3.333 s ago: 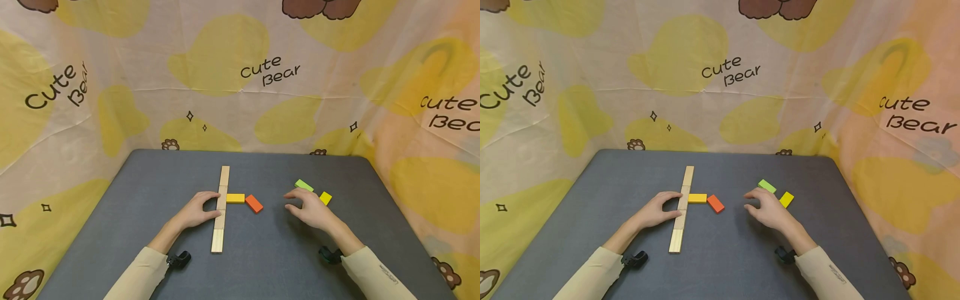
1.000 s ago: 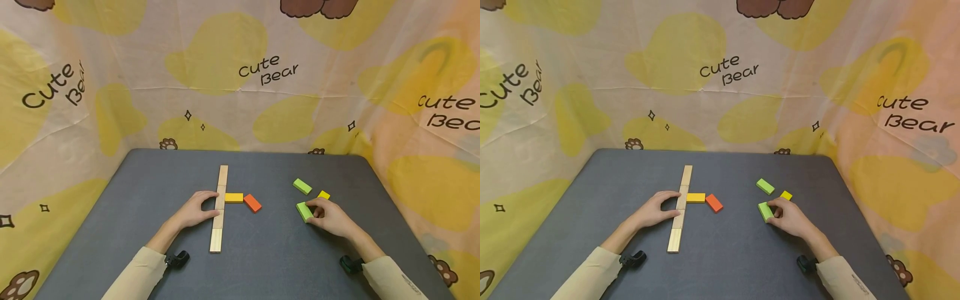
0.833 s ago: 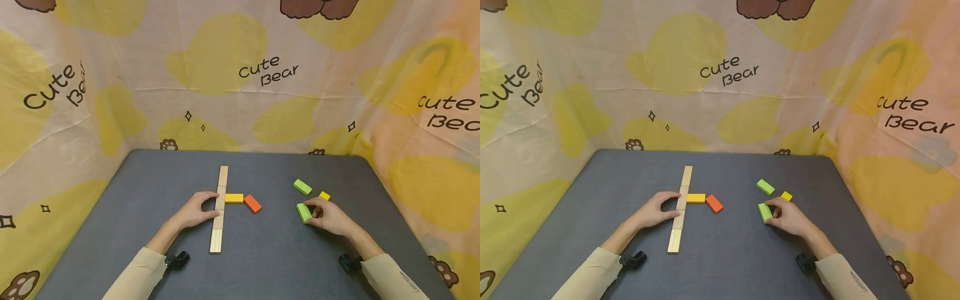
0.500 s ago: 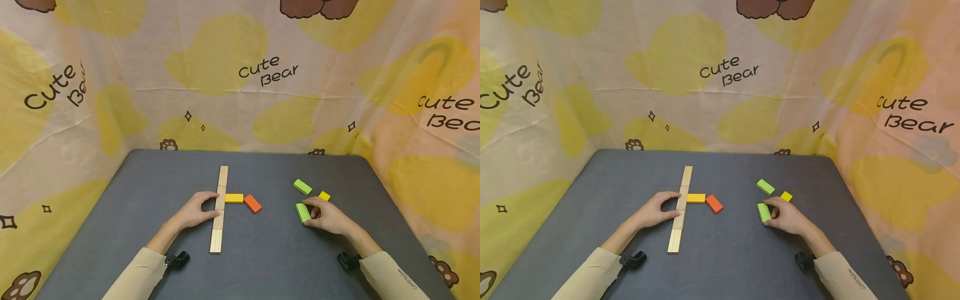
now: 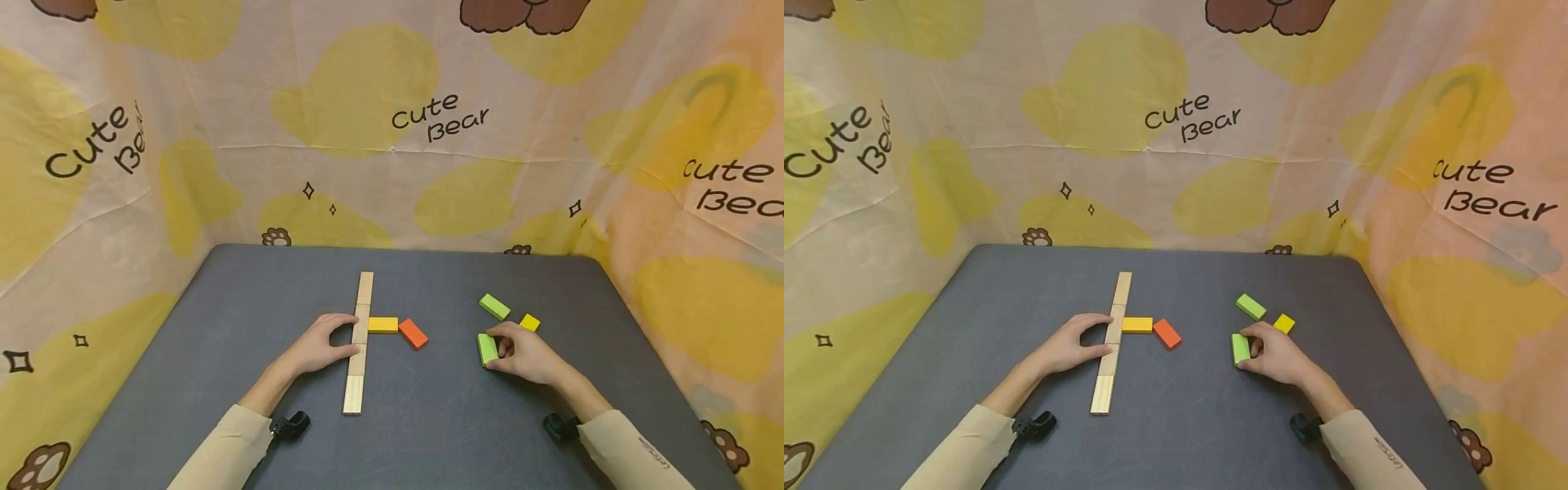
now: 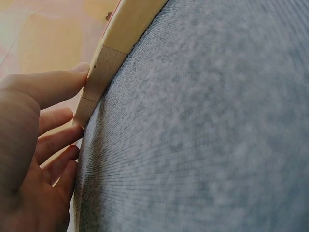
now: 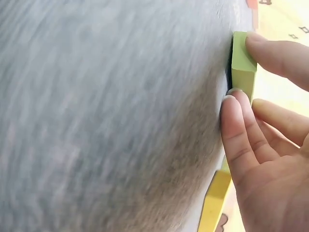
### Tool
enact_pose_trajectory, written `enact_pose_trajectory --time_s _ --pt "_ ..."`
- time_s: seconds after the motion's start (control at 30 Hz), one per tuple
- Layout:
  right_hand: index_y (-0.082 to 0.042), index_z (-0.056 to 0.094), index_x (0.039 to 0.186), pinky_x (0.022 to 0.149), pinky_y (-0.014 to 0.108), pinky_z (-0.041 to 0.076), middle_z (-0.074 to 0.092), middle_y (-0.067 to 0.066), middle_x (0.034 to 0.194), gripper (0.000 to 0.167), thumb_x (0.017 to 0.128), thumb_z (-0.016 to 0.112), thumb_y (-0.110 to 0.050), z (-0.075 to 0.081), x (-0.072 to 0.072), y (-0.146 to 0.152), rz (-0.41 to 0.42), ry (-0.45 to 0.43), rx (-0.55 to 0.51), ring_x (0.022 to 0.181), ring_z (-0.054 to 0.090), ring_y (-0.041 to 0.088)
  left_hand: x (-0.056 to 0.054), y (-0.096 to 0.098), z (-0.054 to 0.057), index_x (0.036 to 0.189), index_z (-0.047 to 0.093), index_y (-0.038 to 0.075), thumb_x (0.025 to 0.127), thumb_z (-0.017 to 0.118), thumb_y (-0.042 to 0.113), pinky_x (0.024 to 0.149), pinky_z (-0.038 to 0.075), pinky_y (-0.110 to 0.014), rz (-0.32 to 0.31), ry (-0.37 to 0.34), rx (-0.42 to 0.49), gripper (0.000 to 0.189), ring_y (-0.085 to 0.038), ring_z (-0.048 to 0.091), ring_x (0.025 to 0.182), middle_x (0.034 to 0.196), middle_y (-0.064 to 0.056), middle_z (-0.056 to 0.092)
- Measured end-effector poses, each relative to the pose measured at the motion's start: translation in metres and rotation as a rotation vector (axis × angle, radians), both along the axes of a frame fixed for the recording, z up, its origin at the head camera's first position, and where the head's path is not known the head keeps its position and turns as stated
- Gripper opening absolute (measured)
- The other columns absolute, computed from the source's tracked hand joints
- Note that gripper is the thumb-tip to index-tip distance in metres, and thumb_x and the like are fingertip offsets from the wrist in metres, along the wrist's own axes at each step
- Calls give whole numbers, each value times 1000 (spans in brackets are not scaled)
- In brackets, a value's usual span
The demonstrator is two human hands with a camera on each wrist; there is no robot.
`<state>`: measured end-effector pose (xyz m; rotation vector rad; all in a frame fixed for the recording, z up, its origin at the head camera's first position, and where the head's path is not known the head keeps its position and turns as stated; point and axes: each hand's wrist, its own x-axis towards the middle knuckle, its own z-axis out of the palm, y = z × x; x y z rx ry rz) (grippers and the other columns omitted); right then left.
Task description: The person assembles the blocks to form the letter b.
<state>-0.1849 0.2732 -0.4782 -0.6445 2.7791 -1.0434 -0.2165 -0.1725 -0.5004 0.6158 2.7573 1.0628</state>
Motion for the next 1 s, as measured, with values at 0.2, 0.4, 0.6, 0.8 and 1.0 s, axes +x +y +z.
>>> enact_pose_trajectory --time_s 0.2,0.4,0.6,0.8,1.0 --pt "7 63 127 65 23 49 58 2 95 58 80 88 -16 1 1 -11 39 6 -23 73 55 7 -1 0 -1 143 58 15 91 76 45 113 35 -57 -8 8 0 63 -33 42 140 145 -8 56" --pt "6 63 126 65 23 51 59 3 100 57 80 89 -16 1 4 -21 63 8 -54 74 56 9 -1 0 -1 143 58 15 90 76 45 113 36 -56 -4 2 2 64 -32 42 140 145 -7 56" --pt "1 65 126 65 23 52 60 0 102 57 79 90 -18 -2 4 -31 67 13 -59 74 58 9 -2 1 0 143 58 15 90 76 45 113 35 -56 -3 -2 -2 64 -33 41 140 145 -8 56" --pt "-3 65 127 66 23 53 60 -1 104 56 79 90 -21 -2 4 -41 93 29 -69 75 60 10 -2 1 0 143 58 15 90 76 45 113 35 -56 -7 -3 -3 64 -33 41 141 145 -8 56" --pt "-3 65 128 68 23 53 60 0 106 57 80 90 -21 0 5 -51 116 21 -89 77 60 11 -2 1 0 143 58 15 90 76 45 113 35 -56 -9 3 3 64 -33 41 140 145 -8 56"
